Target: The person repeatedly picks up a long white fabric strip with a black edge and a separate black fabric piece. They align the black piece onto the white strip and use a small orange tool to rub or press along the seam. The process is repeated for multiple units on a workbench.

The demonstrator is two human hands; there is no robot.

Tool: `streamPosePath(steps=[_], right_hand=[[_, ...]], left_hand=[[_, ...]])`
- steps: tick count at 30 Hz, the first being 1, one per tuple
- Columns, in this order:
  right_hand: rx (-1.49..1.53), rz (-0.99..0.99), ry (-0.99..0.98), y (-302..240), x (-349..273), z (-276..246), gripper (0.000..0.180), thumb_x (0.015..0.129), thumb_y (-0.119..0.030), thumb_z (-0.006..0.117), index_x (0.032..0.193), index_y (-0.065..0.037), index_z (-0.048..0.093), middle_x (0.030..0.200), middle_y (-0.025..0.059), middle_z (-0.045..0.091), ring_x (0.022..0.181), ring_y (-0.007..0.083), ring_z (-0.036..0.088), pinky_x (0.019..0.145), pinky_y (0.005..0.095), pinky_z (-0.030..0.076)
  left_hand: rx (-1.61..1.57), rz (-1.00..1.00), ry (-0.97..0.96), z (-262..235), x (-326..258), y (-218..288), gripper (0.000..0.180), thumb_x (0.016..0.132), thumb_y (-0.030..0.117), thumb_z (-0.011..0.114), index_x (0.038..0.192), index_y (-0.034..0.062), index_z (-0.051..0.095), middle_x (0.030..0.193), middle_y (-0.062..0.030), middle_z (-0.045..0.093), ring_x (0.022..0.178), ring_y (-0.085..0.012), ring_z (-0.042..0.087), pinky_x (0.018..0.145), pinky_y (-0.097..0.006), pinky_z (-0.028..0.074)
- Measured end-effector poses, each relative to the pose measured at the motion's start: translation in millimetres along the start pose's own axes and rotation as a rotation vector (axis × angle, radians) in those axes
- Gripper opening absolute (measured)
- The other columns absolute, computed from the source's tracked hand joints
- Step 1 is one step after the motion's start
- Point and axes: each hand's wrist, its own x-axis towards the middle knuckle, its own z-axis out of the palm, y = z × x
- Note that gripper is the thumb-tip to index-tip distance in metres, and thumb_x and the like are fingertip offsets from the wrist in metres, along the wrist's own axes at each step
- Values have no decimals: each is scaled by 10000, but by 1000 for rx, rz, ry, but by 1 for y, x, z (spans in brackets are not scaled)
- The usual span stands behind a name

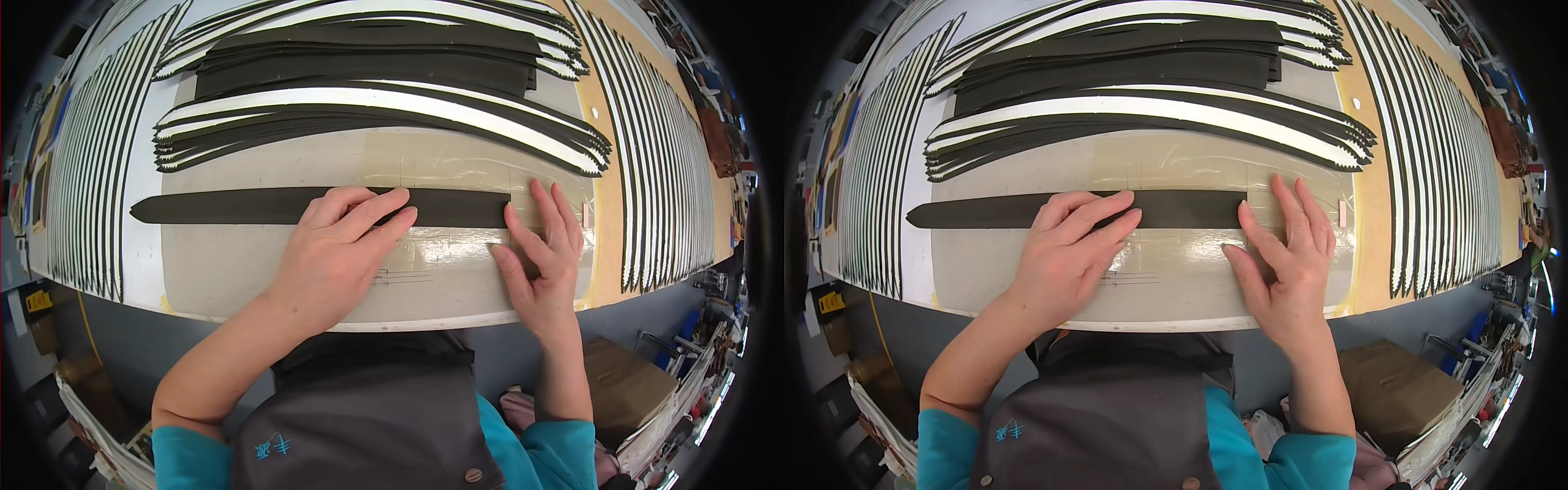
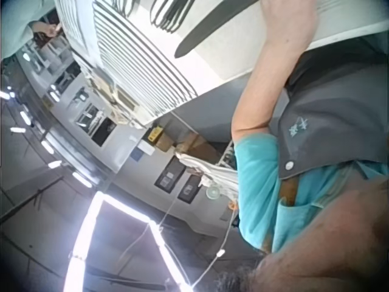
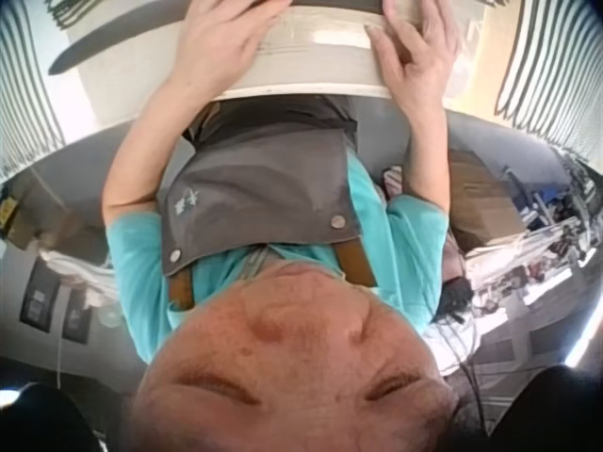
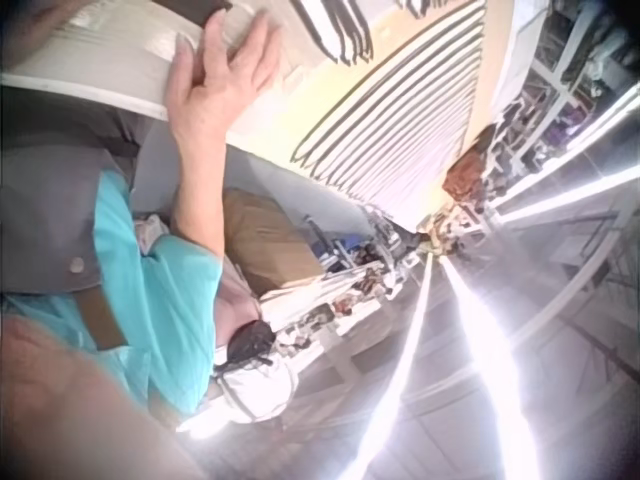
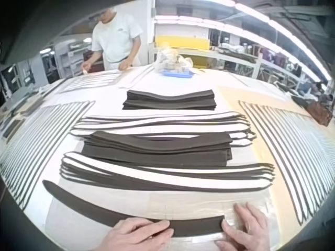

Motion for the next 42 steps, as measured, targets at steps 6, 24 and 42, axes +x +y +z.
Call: streamPosePath(steps=[6, 24, 42], right_hand=[[5, -1, -9, 1, 0, 2, 417, 822, -166, 836, 1232, -124, 776, 1521, 182, 545, 1458, 406, 425, 1173, 508, 294], [341, 444, 188, 44, -27, -46, 238, 841, -58, 831, 1066, -27, 763, 1094, 68, 691, 769, 108, 604, 735, 250, 507], [704, 362, -118, -59, 66, 19, 123, 908, -17, 759, 985, -6, 664, 795, -6, 671, 673, 33, 588, 615, 200, 473]], left_hand=[[24, 14, 18, 0, -2, -1, 425, 797, 29, 737, 1216, 99, 744, 1314, -20, 681, 1089, -270, 599, 921, -388, 482], [50, 10, 34, 2, 0, 3, 383, 851, 35, 725, 1232, 75, 740, 1299, -26, 687, 1124, -290, 576, 977, -409, 467], [11, 9, 72, 7, -8, -4, 349, 818, 87, 718, 1167, 82, 729, 1286, 4, 665, 1150, -234, 573, 983, -400, 470]])
